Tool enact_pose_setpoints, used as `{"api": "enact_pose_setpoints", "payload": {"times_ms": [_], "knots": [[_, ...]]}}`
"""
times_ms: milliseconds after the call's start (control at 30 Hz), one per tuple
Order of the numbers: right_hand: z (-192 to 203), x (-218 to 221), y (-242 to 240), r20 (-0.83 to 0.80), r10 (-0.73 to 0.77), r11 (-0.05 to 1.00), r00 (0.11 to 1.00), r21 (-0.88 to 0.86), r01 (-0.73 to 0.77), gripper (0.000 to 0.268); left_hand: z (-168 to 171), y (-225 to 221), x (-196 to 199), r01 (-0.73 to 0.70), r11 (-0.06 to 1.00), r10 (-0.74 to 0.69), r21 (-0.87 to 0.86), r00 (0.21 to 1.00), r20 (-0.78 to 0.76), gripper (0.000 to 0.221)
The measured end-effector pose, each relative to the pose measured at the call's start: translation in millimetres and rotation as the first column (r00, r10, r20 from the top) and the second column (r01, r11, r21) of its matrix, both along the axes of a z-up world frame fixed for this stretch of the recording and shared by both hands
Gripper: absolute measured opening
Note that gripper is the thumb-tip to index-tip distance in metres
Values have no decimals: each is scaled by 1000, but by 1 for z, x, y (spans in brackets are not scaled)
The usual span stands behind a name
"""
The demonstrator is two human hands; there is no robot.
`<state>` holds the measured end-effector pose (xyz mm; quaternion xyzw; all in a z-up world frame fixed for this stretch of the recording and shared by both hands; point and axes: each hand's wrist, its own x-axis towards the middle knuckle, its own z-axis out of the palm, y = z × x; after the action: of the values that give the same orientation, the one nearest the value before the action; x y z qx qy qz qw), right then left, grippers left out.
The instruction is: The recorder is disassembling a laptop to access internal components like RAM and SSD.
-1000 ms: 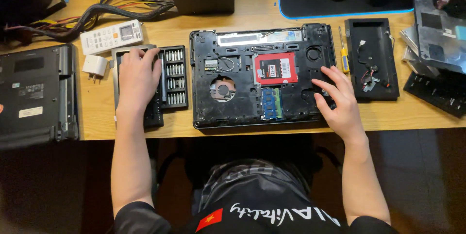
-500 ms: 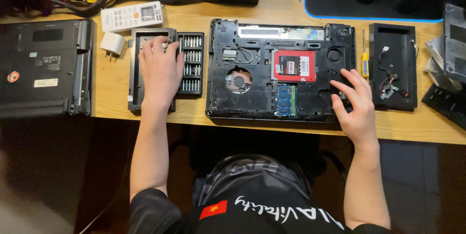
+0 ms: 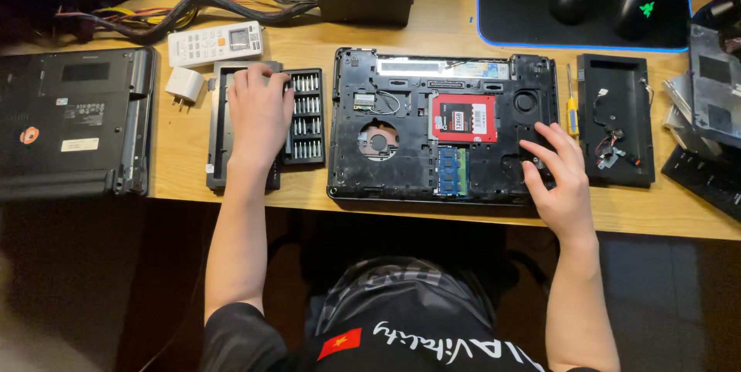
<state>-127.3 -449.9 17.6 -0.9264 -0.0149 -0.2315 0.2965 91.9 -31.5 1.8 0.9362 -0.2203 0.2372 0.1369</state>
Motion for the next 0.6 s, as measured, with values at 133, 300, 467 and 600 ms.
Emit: {"api": "enact_pose_setpoints", "payload": {"times_ms": [133, 300, 467, 600], "knots": [[-1, 0, -1, 2, 0, 1000, 1000, 4, 0, 29, 4, -1, -2, -28, 996, 22, -79, 997, -79, 12], [-1, 0, 0, 2, 1, 1000, 1000, 7, -1, 29, 3, 1, -6, -63, 996, 55, -68, 991, -124, 14], [1, 0, 1, 4, -4, 1000, 1000, 15, 4, 29, 12, 3, -10, -27, 998, 17, -64, 987, -158, 24], [1, -1, 1, 2, -7, 1000, 1000, 19, 7, 29, 15, 4, -8, -17, 998, 6, -55, 983, -183, 26]]}}
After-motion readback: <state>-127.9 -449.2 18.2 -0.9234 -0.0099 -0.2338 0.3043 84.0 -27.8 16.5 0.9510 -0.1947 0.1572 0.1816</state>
